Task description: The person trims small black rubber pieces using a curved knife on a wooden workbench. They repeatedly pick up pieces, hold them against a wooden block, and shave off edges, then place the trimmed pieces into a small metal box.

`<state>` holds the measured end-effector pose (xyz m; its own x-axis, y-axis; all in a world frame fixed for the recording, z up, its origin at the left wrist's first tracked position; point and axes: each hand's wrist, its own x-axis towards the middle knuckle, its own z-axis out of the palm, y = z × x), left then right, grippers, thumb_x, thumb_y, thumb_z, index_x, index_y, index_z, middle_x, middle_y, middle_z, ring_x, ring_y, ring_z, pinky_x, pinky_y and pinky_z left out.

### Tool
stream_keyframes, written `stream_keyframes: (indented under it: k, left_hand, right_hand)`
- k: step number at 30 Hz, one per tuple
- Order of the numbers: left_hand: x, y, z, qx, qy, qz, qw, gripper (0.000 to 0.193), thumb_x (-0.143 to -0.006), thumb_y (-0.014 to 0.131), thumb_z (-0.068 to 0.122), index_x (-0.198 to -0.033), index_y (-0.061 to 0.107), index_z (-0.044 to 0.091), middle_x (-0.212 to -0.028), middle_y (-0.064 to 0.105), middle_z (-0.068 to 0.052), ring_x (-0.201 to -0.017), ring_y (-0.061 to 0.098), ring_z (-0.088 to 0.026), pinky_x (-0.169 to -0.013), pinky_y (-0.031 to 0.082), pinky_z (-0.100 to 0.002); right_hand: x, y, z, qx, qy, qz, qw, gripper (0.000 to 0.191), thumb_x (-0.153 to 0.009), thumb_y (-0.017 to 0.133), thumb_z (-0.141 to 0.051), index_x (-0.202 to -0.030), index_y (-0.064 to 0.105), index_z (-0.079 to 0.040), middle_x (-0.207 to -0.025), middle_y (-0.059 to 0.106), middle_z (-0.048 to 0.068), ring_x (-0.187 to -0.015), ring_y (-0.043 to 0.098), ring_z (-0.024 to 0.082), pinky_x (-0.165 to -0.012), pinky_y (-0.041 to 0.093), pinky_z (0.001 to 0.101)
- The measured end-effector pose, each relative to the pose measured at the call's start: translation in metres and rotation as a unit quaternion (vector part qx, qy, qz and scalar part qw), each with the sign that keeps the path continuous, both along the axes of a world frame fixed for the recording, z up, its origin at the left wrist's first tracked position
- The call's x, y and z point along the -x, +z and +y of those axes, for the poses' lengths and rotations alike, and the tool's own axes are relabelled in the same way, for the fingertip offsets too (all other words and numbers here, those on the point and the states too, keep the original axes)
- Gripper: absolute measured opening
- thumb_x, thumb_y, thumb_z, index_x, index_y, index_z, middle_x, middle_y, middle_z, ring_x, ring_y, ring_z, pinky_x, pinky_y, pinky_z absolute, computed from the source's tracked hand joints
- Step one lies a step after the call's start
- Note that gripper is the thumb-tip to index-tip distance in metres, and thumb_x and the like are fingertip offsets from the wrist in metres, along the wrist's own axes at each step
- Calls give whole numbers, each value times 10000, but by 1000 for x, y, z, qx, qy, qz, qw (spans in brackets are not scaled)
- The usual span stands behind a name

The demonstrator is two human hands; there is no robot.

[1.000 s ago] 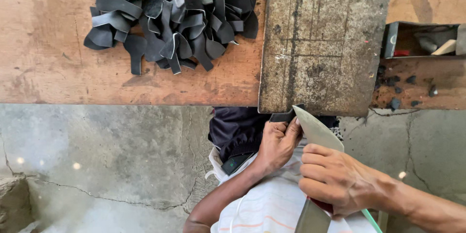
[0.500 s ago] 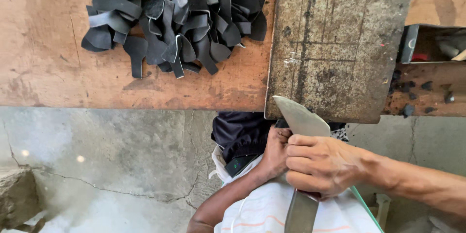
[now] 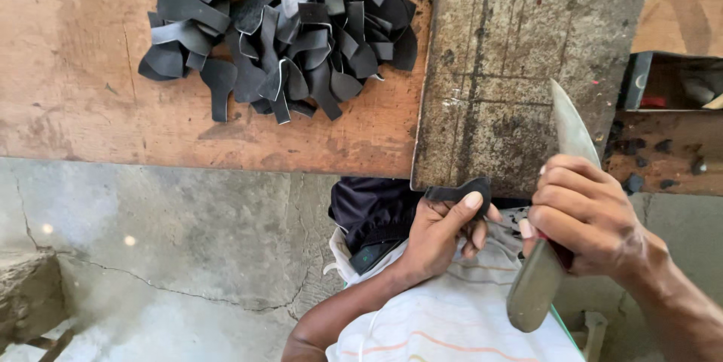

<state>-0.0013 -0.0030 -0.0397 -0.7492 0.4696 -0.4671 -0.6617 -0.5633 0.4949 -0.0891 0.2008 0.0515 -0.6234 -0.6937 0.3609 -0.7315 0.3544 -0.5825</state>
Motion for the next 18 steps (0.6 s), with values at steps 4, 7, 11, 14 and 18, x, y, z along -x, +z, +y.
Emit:
stream_keyframes:
  k: [4,7,11,14,18]
  left_hand:
    - [11,14,-1,-78,26,-41,996,389,-1139,533,287,-1047,681,-61,-725,651,-91,-559,576,-137,-505,447,-265]
    - [15,26,-7,-76,3,-40,996,409,-1136,526,300,-1059,683,-69,-728,662,-96,-554,590,-139,-509,456,-260]
    - [18,41,-19,67,-77,31,994,343,-1098,568,274,-1085,704,-40,-757,669,-61,-605,608,-102,-544,471,-243]
    - [27,49,-22,163,-76,46,983,276,-1045,639,241,-1042,733,-19,-747,681,-40,-611,606,-74,-547,466,-226]
    - [53,54,-20,250,-106,28,962,311,-1033,710,225,-878,679,-43,-659,636,-39,-540,563,-74,-476,435,-231]
  right_hand:
    - [-16,-14,2,8,-50,5,999,197,-711,788,-121,-711,606,-45,-755,637,86,-750,650,288,-872,537,496]
    - [-19,-21,1,12,-56,19,998,201,-725,796,-105,-717,607,-39,-764,642,99,-759,655,292,-891,540,500]
    - [-17,-21,-1,28,-54,31,998,174,-750,786,-86,-738,618,-44,-772,640,92,-775,661,291,-899,544,510]
    - [-13,-16,0,62,-44,37,996,196,-767,797,-112,-753,617,-38,-777,628,93,-770,643,291,-888,542,505]
    - [-10,-11,2,97,-50,12,994,181,-766,788,-101,-769,613,-56,-776,612,63,-771,632,280,-900,535,498]
